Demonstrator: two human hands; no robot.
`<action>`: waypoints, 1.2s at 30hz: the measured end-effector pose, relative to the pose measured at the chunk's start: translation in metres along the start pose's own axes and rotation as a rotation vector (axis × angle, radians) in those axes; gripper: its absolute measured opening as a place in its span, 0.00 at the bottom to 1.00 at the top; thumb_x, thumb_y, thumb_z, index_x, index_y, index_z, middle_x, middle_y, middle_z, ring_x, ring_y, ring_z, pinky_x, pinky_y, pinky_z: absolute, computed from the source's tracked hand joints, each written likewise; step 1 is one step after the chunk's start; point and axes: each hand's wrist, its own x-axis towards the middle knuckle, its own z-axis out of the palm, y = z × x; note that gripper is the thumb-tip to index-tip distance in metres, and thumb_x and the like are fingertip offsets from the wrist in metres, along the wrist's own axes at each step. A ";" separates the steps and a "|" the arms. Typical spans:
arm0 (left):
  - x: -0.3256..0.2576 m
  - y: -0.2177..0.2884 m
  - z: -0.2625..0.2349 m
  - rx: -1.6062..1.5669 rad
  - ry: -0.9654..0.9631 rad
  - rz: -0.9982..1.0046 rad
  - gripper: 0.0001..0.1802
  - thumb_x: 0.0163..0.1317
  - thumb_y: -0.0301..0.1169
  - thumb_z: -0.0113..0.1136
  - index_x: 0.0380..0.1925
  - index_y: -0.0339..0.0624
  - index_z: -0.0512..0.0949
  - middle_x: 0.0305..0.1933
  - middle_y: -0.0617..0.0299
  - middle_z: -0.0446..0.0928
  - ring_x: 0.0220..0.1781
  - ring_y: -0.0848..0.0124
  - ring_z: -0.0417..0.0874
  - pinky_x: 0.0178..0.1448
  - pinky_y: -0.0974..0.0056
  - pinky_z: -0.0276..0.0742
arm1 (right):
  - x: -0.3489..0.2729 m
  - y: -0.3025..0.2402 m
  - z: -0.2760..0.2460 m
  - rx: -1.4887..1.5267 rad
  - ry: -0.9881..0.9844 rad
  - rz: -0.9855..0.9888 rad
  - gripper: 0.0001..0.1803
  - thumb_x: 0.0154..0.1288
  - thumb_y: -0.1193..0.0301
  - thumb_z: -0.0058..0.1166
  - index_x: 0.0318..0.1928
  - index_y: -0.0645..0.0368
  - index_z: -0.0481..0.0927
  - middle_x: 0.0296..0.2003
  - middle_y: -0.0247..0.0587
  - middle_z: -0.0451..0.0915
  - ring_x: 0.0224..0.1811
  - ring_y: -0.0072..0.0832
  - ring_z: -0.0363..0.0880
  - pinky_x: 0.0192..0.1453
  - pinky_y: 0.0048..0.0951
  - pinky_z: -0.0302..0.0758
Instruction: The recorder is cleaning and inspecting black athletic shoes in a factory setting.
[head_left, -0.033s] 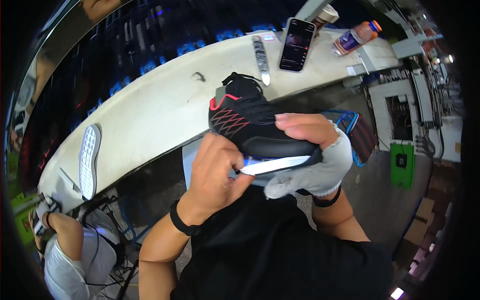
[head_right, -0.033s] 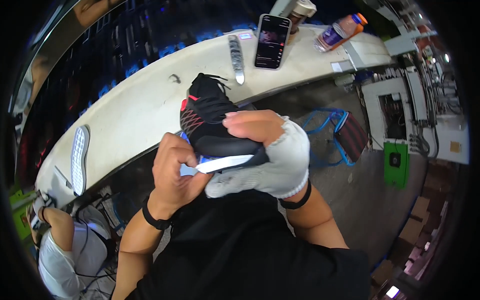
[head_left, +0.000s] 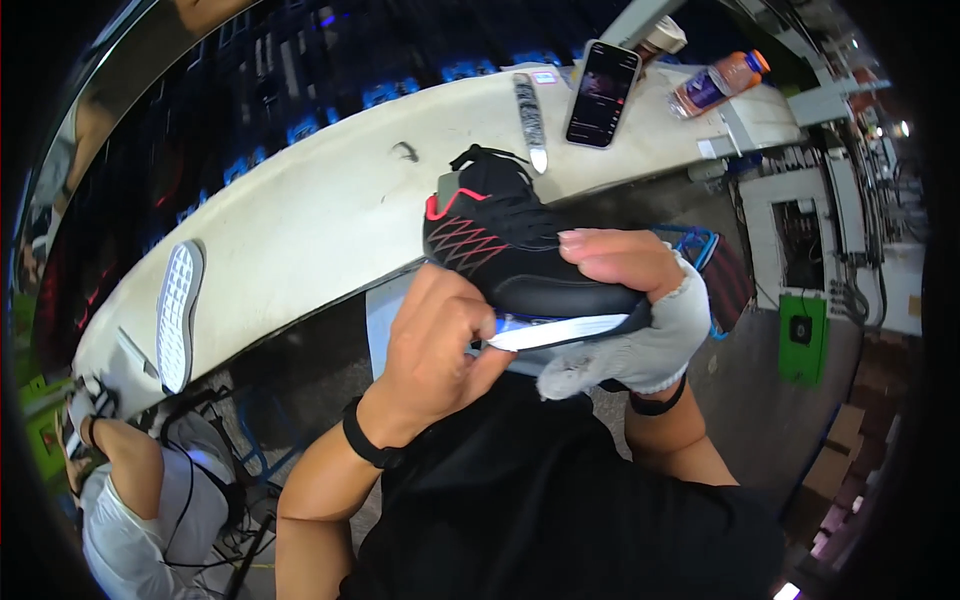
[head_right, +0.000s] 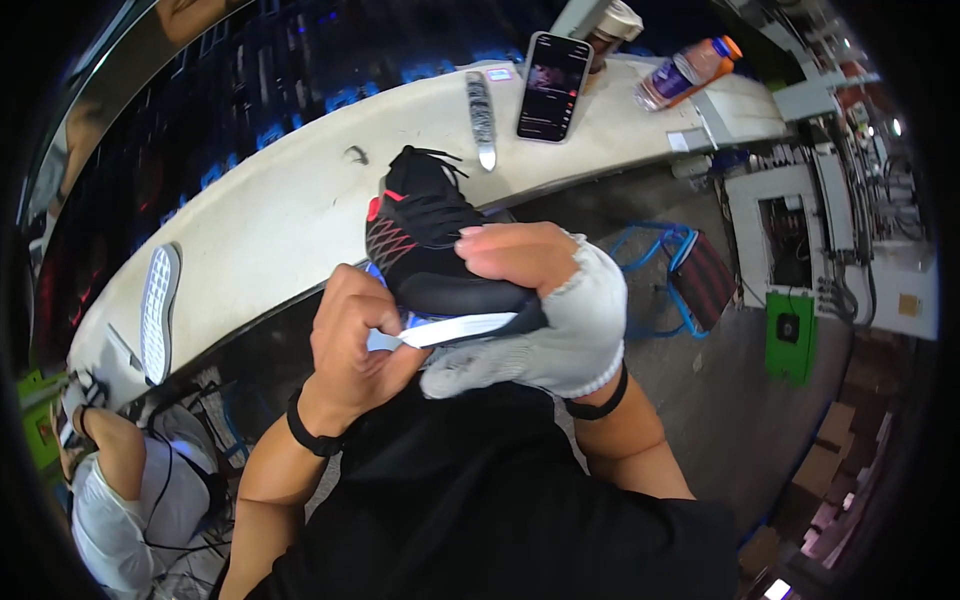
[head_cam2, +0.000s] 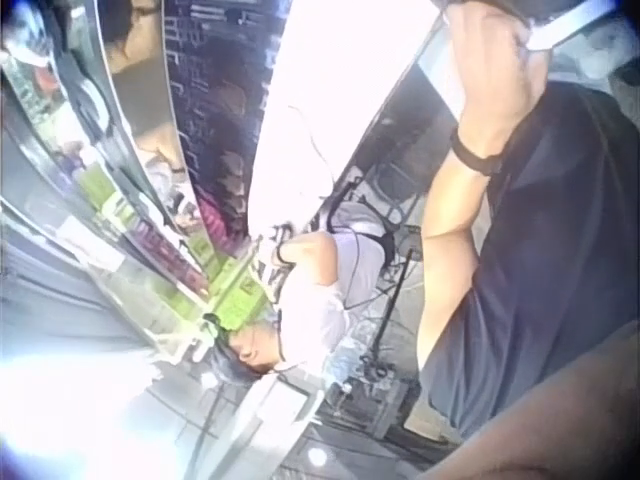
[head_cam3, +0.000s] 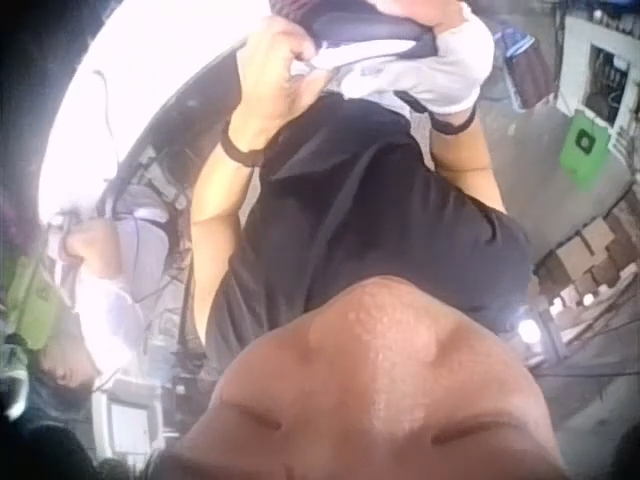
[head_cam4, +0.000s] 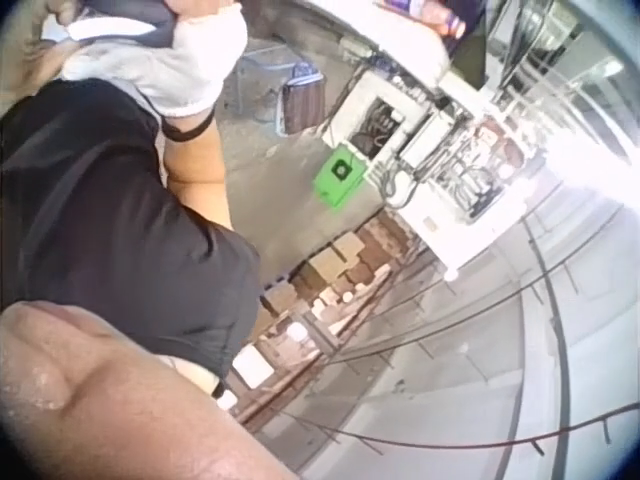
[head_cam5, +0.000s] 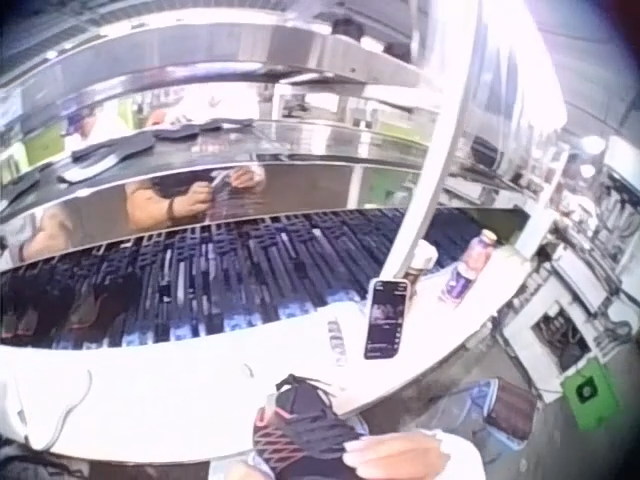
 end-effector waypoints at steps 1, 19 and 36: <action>0.000 -0.001 0.000 0.005 0.002 0.011 0.22 0.45 0.18 0.81 0.35 0.40 0.75 0.35 0.54 0.77 0.36 0.54 0.77 0.38 0.56 0.72 | 0.000 0.006 0.001 0.021 0.000 -0.016 0.42 0.39 0.50 0.91 0.51 0.60 0.84 0.48 0.49 0.91 0.53 0.47 0.93 0.58 0.44 0.87; -0.032 -0.062 -0.055 0.351 -0.254 -0.283 0.24 0.60 0.23 0.75 0.57 0.39 0.81 0.64 0.44 0.81 0.67 0.46 0.83 0.69 0.51 0.80 | 0.005 0.017 0.001 0.174 0.079 -0.099 0.32 0.49 0.59 0.90 0.48 0.61 0.85 0.41 0.47 0.91 0.45 0.46 0.94 0.54 0.46 0.90; 0.104 0.006 -0.152 0.467 -0.448 -0.343 0.54 0.39 0.46 0.90 0.67 0.34 0.77 0.61 0.44 0.86 0.62 0.48 0.91 0.69 0.53 0.82 | 0.083 0.050 0.104 0.364 0.126 -0.220 0.79 0.34 0.35 0.88 0.81 0.64 0.60 0.75 0.65 0.68 0.73 0.61 0.75 0.77 0.51 0.73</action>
